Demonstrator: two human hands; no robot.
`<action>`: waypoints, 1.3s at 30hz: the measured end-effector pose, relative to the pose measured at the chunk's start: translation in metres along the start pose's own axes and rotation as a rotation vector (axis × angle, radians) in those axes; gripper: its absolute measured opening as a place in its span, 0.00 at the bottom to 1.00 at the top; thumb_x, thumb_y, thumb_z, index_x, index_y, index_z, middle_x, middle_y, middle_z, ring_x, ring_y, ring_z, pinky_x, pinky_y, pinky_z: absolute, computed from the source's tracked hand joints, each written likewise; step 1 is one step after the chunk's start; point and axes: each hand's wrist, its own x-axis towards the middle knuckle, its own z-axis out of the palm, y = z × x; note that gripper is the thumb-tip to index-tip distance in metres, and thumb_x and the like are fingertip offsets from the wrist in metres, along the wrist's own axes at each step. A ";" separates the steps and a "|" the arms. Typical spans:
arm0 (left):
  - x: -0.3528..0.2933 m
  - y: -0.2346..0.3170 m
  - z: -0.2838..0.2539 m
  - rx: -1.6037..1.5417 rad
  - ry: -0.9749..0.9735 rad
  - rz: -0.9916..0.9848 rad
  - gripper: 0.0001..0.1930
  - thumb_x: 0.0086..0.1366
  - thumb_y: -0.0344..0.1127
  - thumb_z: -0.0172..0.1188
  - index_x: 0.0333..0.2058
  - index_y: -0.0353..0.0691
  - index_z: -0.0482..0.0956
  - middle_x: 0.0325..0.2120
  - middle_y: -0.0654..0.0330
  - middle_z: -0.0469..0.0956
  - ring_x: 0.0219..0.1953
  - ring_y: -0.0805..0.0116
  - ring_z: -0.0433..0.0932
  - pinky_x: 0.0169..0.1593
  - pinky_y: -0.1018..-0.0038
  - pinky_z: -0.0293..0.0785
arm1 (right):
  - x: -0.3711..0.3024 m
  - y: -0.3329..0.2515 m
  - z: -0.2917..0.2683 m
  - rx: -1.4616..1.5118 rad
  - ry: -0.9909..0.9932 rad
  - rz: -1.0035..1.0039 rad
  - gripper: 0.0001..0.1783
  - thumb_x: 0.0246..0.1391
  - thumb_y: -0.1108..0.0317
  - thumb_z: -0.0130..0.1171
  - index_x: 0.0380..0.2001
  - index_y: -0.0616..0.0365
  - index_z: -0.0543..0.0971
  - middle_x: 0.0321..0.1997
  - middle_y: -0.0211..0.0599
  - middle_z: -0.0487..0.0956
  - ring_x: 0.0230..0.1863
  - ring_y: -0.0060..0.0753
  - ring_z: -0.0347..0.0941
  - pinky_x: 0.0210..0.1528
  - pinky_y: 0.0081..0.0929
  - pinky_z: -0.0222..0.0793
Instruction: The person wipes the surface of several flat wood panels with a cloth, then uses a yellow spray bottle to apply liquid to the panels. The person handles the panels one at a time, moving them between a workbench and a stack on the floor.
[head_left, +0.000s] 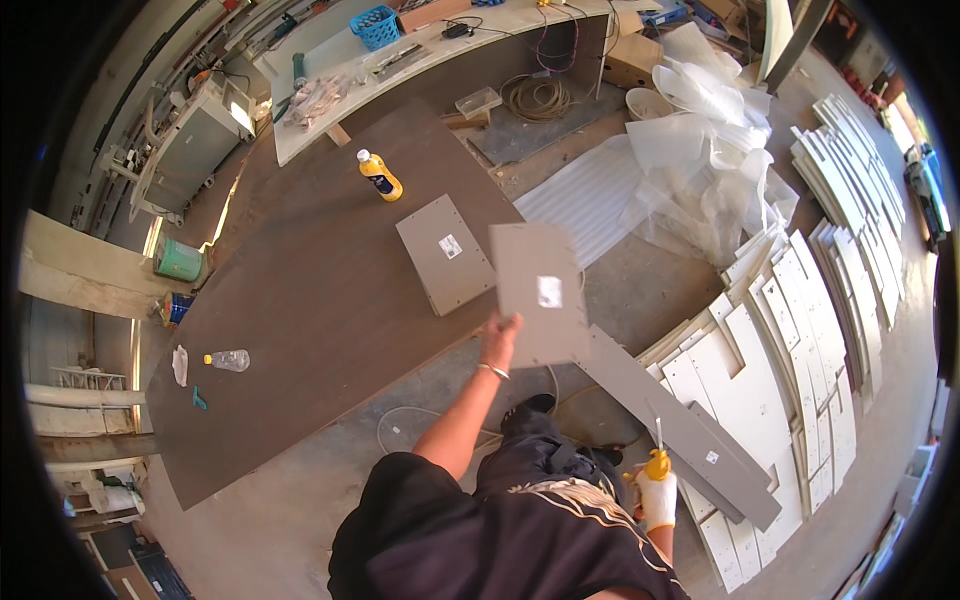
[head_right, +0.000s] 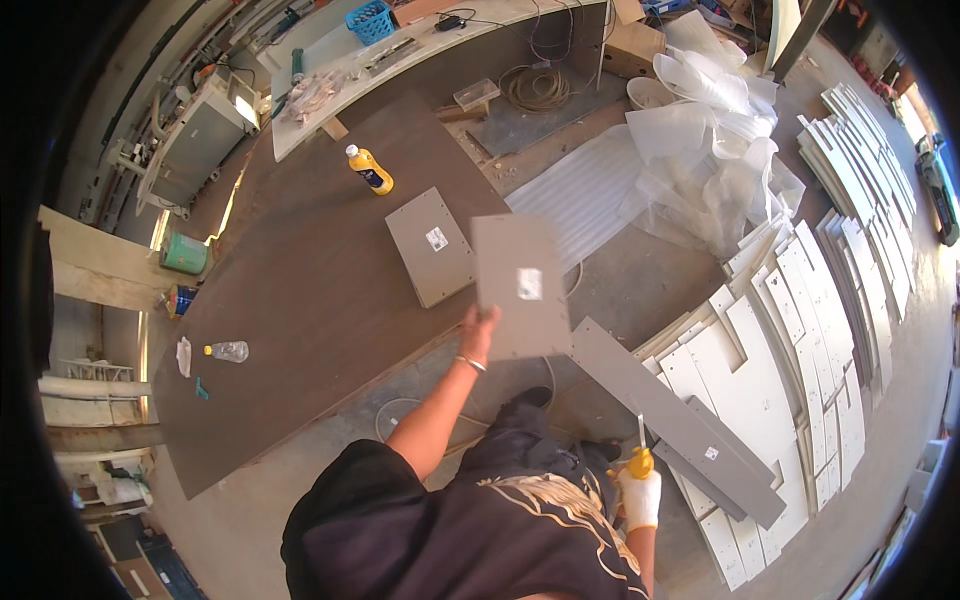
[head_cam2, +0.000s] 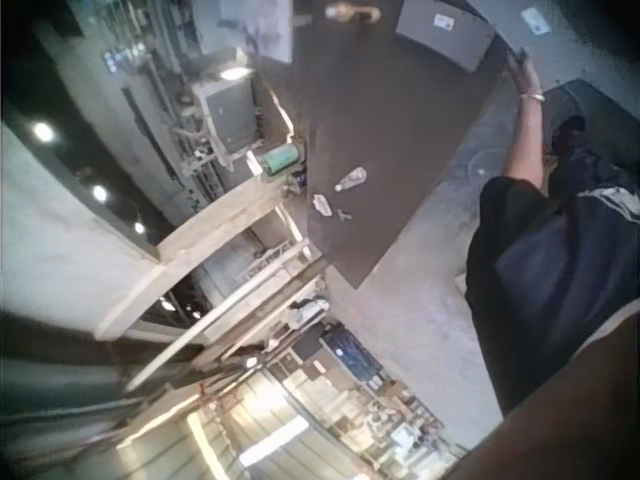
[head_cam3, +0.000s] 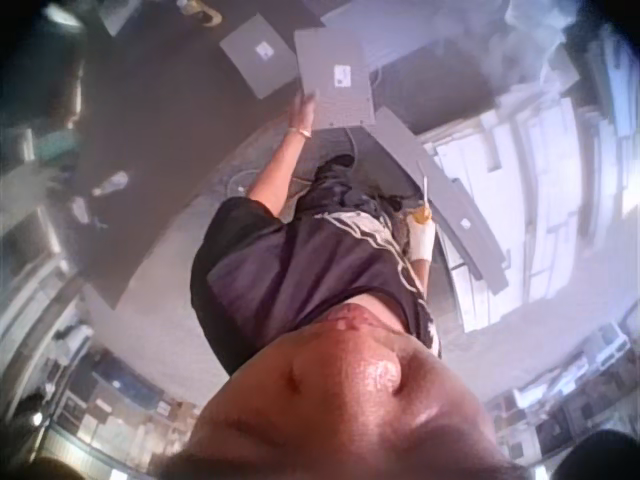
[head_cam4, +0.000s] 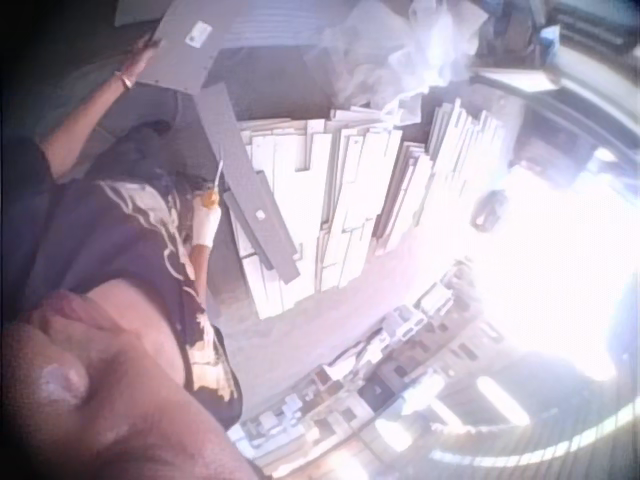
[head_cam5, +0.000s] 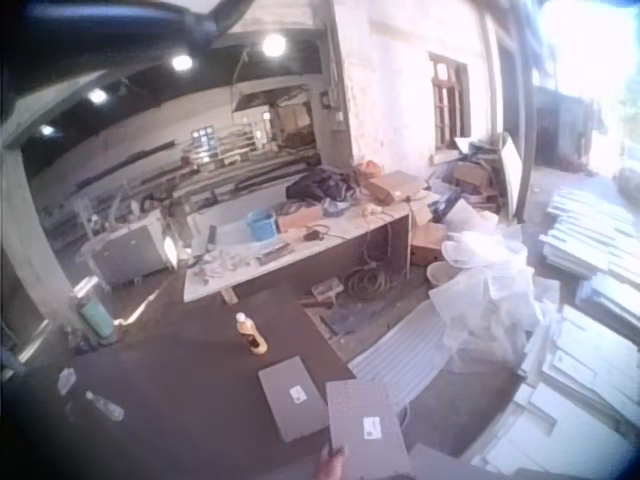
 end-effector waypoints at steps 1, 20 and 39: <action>0.018 0.001 -0.020 0.167 0.126 0.013 0.24 0.69 0.47 0.65 0.54 0.34 0.79 0.46 0.57 0.83 0.46 0.66 0.80 0.53 0.67 0.76 | 0.003 0.001 -0.004 -0.079 0.058 0.067 0.08 0.52 0.68 0.65 0.31 0.61 0.87 0.25 0.32 0.84 0.23 0.23 0.76 0.28 0.26 0.70; 0.115 -0.005 -0.131 0.902 0.674 -0.184 0.28 0.69 0.44 0.56 0.58 0.24 0.75 0.55 0.32 0.78 0.54 0.36 0.80 0.59 0.51 0.77 | -0.139 0.329 -0.027 0.881 0.358 0.778 0.10 0.56 0.62 0.67 0.36 0.56 0.81 0.22 0.38 0.80 0.15 0.26 0.69 0.18 0.28 0.65; -0.176 -0.409 0.407 1.827 -1.227 0.409 0.49 0.55 0.54 0.76 0.69 0.38 0.62 0.67 0.48 0.67 0.70 0.46 0.63 0.72 0.54 0.60 | 0.029 0.460 -0.172 0.756 0.232 0.761 0.11 0.54 0.61 0.67 0.28 0.58 0.81 0.20 0.33 0.79 0.14 0.24 0.70 0.19 0.28 0.66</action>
